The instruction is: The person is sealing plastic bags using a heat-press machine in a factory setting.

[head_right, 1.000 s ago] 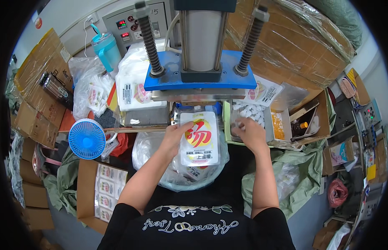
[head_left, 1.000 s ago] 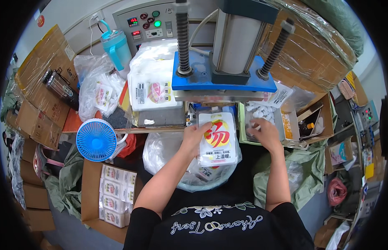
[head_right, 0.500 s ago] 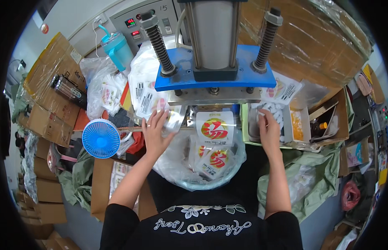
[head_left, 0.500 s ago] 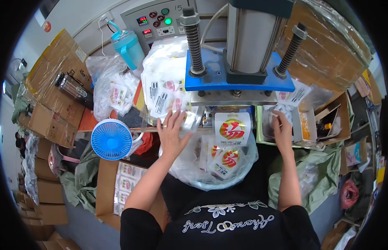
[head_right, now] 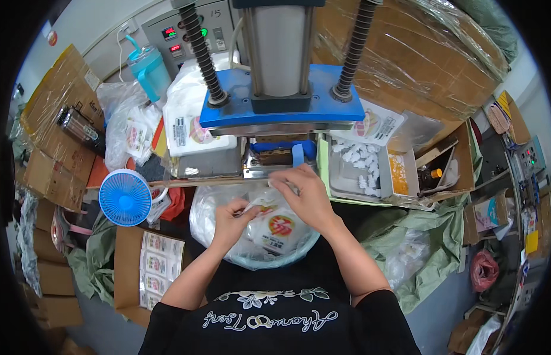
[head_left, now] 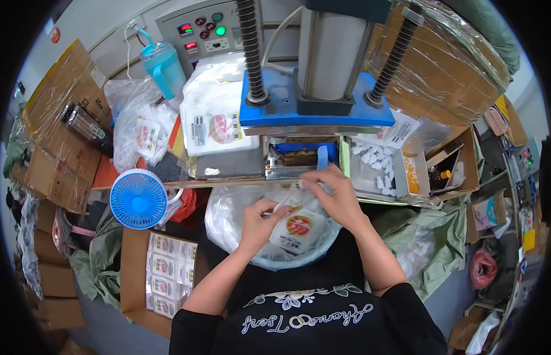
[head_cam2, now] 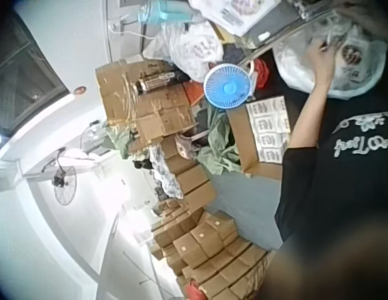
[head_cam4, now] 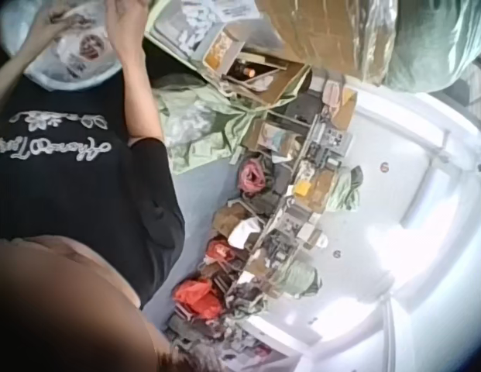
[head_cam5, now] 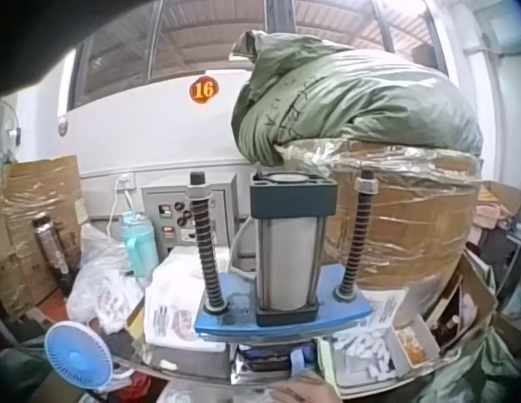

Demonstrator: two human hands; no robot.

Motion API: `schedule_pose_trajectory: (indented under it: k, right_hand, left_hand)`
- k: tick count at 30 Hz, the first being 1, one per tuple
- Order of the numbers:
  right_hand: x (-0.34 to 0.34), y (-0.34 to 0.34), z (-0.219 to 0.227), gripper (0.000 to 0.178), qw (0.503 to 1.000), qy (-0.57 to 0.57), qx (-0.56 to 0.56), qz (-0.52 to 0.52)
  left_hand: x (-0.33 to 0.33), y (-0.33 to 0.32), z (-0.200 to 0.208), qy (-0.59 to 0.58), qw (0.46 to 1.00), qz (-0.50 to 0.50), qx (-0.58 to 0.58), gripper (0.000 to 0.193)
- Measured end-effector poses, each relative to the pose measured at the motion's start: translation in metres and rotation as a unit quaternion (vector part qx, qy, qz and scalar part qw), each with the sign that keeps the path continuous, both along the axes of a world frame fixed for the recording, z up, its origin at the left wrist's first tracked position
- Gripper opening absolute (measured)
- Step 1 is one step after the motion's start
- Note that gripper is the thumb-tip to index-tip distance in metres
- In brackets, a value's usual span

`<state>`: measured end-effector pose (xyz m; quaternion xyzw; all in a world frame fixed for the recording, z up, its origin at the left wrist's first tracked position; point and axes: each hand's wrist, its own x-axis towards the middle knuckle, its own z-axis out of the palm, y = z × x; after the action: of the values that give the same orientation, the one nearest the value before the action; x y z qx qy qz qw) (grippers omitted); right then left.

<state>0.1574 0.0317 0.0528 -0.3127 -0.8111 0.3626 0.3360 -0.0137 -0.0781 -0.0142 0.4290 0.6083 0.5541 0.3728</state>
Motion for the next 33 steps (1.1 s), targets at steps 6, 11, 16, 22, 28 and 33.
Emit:
schedule_pose_trajectory:
  k: [6,11,16,22,28,33]
  right_hand:
    - [0.015,0.003,-0.024,0.024,0.994,-0.084,0.046,0.049]
    - [0.037,0.030,0.003,0.034,0.988,-0.031,-0.032,-0.148]
    - [0.102,0.079,-0.024,0.029,0.928,-0.212,0.132,-0.276]
    - [0.092,0.081,-0.044,0.033,0.914,-0.266,0.146,-0.268]
    - [0.078,0.078,-0.043,0.026,0.918,-0.303,0.150,-0.207]
    - [0.088,0.092,-0.063,0.018,0.939,-0.195,0.145,-0.242]
  left_hand:
    - [-0.009,0.002,-0.028,0.033,0.992,-0.095,-0.071,0.022]
    - [0.008,0.044,-0.010,-0.184,0.981,-0.009,-0.066,0.027]
    - [0.018,0.077,0.017,-0.328,0.939,-0.012,-0.107,0.025]
    - [-0.011,0.088,0.007,-0.128,0.983,-0.046,-0.123,0.023]
    - [-0.094,0.086,0.020,0.554,0.804,0.208,0.052,0.060]
    - [-0.088,0.029,-0.006,0.553,0.828,0.083,0.037,0.065]
